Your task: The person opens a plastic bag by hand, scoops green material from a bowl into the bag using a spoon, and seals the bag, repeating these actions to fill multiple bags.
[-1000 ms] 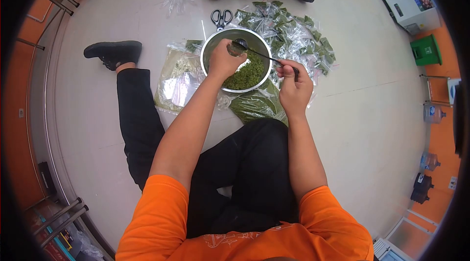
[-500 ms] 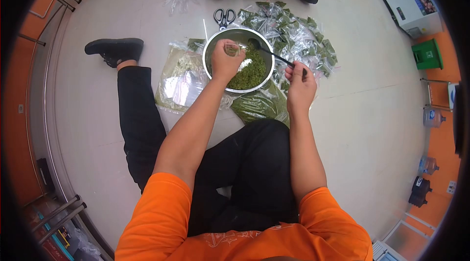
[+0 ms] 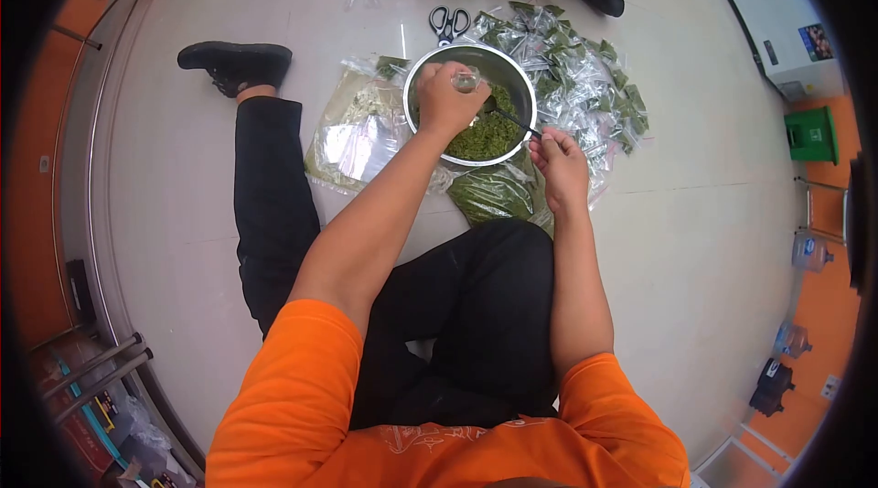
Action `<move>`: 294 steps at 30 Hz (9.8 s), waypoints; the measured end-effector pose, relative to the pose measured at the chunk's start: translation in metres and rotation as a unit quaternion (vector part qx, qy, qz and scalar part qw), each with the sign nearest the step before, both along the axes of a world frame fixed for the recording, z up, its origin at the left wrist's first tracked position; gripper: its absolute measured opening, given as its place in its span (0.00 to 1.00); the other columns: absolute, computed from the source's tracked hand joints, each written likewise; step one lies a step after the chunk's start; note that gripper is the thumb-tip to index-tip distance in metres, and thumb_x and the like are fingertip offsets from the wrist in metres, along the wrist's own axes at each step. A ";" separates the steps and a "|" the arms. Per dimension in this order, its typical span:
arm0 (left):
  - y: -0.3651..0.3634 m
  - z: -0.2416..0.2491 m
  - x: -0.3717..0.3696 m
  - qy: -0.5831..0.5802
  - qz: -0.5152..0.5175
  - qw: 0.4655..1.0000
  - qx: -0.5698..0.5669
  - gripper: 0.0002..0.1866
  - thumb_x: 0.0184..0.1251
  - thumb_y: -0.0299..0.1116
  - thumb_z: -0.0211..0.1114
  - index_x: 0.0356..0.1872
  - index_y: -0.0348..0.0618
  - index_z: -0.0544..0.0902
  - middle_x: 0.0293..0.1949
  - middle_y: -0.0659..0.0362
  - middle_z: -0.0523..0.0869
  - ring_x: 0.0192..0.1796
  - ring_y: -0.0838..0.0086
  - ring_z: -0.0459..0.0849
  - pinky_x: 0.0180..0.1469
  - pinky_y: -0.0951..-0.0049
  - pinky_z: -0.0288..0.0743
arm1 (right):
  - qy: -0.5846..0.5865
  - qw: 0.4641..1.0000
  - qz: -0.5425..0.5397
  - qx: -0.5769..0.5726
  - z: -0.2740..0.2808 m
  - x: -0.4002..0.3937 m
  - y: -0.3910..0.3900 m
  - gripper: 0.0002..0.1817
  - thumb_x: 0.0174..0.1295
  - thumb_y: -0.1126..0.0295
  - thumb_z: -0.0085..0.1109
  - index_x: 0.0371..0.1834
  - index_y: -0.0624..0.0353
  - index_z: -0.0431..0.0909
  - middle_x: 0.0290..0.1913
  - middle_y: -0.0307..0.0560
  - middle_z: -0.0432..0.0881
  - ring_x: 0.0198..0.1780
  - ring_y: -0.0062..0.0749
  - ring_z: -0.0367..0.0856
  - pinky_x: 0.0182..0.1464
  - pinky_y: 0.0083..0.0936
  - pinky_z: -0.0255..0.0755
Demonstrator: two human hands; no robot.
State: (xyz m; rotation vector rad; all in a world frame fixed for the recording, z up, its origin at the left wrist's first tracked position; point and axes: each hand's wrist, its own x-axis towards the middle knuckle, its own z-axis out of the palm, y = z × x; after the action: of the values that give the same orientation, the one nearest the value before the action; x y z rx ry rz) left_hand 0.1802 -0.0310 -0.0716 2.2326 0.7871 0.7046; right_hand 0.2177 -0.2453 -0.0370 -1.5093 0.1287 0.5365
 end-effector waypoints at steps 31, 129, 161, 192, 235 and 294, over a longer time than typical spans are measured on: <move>0.108 0.020 -0.157 0.274 -0.055 0.959 -0.040 0.11 0.59 0.35 0.73 0.39 0.40 0.88 0.41 0.44 0.89 0.46 0.49 0.87 0.51 0.55 0.80 | -0.452 0.829 0.037 -0.328 0.045 -0.023 0.011 0.24 0.63 0.69 0.62 0.62 0.64 0.74 0.66 0.66 0.72 0.69 0.59 0.68 0.71 0.47 0.61; 0.061 0.080 -0.165 0.052 0.001 0.990 -0.133 0.10 0.61 0.30 0.67 0.38 0.33 0.87 0.33 0.48 0.91 0.35 0.63 0.91 0.43 0.67 0.84 | -0.395 0.871 0.260 -0.136 0.025 -0.103 0.174 0.05 0.57 0.74 0.63 0.30 0.65 0.78 0.27 0.57 0.82 0.29 0.49 0.83 0.37 0.39 0.77; 0.060 0.080 -0.167 0.059 0.006 0.984 -0.166 0.12 0.65 0.32 0.68 0.44 0.36 0.87 0.37 0.49 0.91 0.40 0.66 0.92 0.45 0.70 0.83 | -0.405 0.864 0.265 -0.139 0.035 -0.102 0.170 0.08 0.57 0.74 0.65 0.39 0.64 0.82 0.34 0.54 0.84 0.35 0.44 0.85 0.41 0.35 0.80; 0.069 0.085 -0.174 0.021 -0.200 0.979 0.014 0.30 0.50 0.30 0.71 0.59 0.45 0.77 0.55 0.50 0.81 0.62 0.56 0.77 0.67 0.58 0.66 | -0.285 0.910 0.281 -0.106 0.035 -0.085 0.165 0.13 0.52 0.74 0.74 0.40 0.65 0.84 0.31 0.44 0.86 0.32 0.24 0.83 0.39 0.23 0.79; 0.031 0.052 -0.151 0.126 -0.291 0.948 0.023 0.25 0.58 0.39 0.73 0.54 0.44 0.75 0.55 0.51 0.80 0.63 0.53 0.76 0.62 0.50 0.69 | -0.282 0.872 0.143 -0.374 0.025 0.010 0.027 0.14 0.60 0.63 0.70 0.39 0.64 0.86 0.32 0.51 0.88 0.34 0.40 0.87 0.43 0.34 0.79; 0.032 0.038 -0.147 0.179 -0.291 0.940 0.024 0.21 0.58 0.35 0.73 0.50 0.40 0.76 0.54 0.51 0.80 0.57 0.53 0.81 0.57 0.56 0.78 | -0.394 0.852 0.208 -0.277 0.052 -0.062 0.038 0.15 0.75 0.60 0.57 0.52 0.58 0.86 0.34 0.43 0.89 0.31 0.28 0.84 0.38 0.24 0.76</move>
State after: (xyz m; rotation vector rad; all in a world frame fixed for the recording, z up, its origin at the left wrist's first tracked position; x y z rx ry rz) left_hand 0.0337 0.0010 -0.0339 2.4918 0.2301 0.0316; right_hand 0.1558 -0.2076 0.0153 -2.2358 -0.7633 0.1708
